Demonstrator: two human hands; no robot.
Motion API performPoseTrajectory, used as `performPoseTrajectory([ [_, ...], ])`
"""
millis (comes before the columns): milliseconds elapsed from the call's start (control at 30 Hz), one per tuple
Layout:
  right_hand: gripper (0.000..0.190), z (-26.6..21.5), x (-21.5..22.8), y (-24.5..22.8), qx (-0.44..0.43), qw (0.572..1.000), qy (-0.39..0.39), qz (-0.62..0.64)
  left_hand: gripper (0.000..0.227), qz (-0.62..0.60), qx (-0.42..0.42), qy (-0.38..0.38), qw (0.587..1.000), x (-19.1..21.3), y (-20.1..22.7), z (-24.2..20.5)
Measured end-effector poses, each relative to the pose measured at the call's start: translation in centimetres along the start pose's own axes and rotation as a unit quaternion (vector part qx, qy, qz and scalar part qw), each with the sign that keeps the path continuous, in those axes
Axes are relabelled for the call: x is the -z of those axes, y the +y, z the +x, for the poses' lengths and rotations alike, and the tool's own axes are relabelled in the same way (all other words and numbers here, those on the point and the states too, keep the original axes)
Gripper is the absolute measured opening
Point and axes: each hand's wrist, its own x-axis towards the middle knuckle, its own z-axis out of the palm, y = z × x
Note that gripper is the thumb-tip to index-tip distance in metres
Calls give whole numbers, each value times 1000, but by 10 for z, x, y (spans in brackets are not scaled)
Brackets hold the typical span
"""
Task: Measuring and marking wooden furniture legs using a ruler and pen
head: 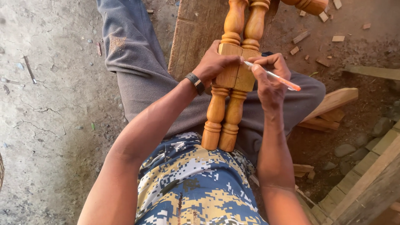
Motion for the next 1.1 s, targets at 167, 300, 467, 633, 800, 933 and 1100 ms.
performPoseTrajectory([
  [167,11,-2,-13,-7,-14,1000,-1,-9,86,-17,34,34,999,-10,32,-26],
  [300,7,-5,-23,-17,-4,993,-8,-118,81,1,51,50,997,-8,26,-19],
  [467,7,-3,-29,-16,-21,984,13,-177,65,-13,3,34,999,-5,17,-12],
  [633,9,0,-30,-11,10,978,6,-207,71,-5,30,48,998,-4,17,-13],
  [800,12,1,-22,2,41,969,-21,-242,77,21,34,47,998,-1,10,-5],
  [933,12,0,-21,0,48,965,-44,-254,80,25,37,48,998,-1,13,-7],
  [1100,9,-2,-30,-8,18,980,-37,-195,76,14,38,50,998,-2,14,-9],
])
